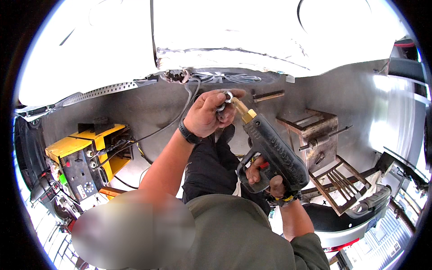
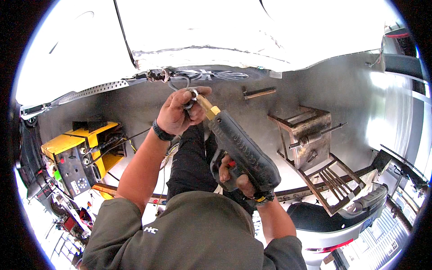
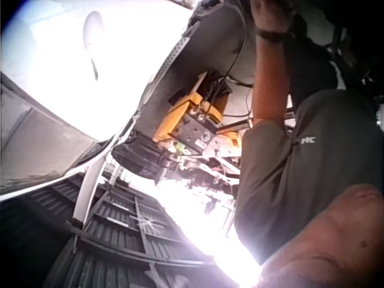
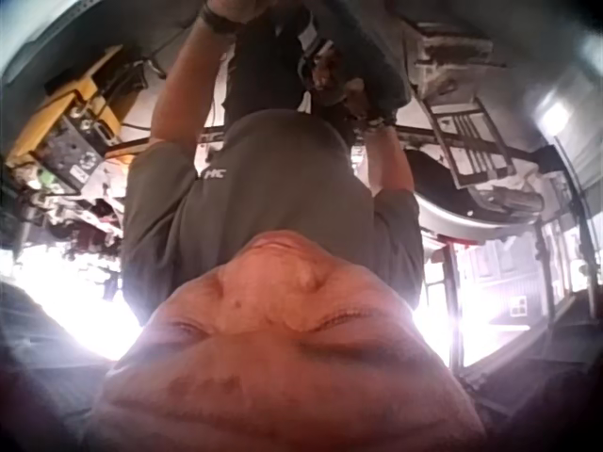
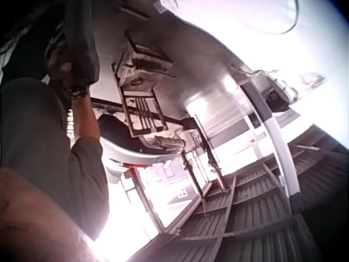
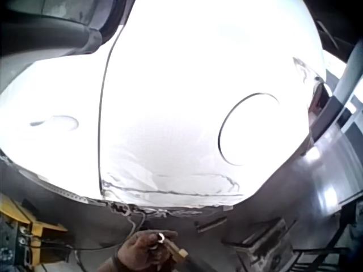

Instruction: The person welds metal studs onto a damaged car door panel using a stud welder. They place each stud individually onto the metal and then use the welding gun to fuse them to the surface.

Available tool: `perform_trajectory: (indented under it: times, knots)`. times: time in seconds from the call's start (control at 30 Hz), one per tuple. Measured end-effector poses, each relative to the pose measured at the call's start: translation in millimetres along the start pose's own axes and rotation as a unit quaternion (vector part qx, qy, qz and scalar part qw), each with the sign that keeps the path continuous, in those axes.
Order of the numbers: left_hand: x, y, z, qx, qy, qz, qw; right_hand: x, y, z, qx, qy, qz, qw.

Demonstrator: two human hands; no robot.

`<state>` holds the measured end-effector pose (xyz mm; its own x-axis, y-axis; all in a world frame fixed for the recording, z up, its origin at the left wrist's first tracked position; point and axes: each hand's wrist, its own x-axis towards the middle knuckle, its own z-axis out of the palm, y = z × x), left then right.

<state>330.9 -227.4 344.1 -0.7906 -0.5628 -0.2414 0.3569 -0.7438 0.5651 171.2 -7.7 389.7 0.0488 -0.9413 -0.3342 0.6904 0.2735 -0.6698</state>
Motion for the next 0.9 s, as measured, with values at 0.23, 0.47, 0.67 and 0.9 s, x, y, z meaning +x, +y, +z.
perform_trajectory:
  times: [0.23,0.47,0.67,0.9]
  knots:
    - [1.6,37.7,-17.6,0.231,-0.107,-0.054,0.966,7.1,-25.4,20.7,-0.038,0.020,0.027,0.999]
    - [12.0,36.5,-12.2,0.148,-0.107,-0.087,0.979,8.5,-6.3,6.6,0.009,0.007,0.016,1.000]
    - [27.2,5.6,-17.8,-0.016,-0.010,-0.047,0.999,32.6,-16.1,14.9,0.024,0.020,-0.004,0.999]
    - [57.7,10.0,10.9,-0.043,0.180,0.030,0.982,58.8,6.9,2.3,-0.005,0.093,-0.043,0.995]
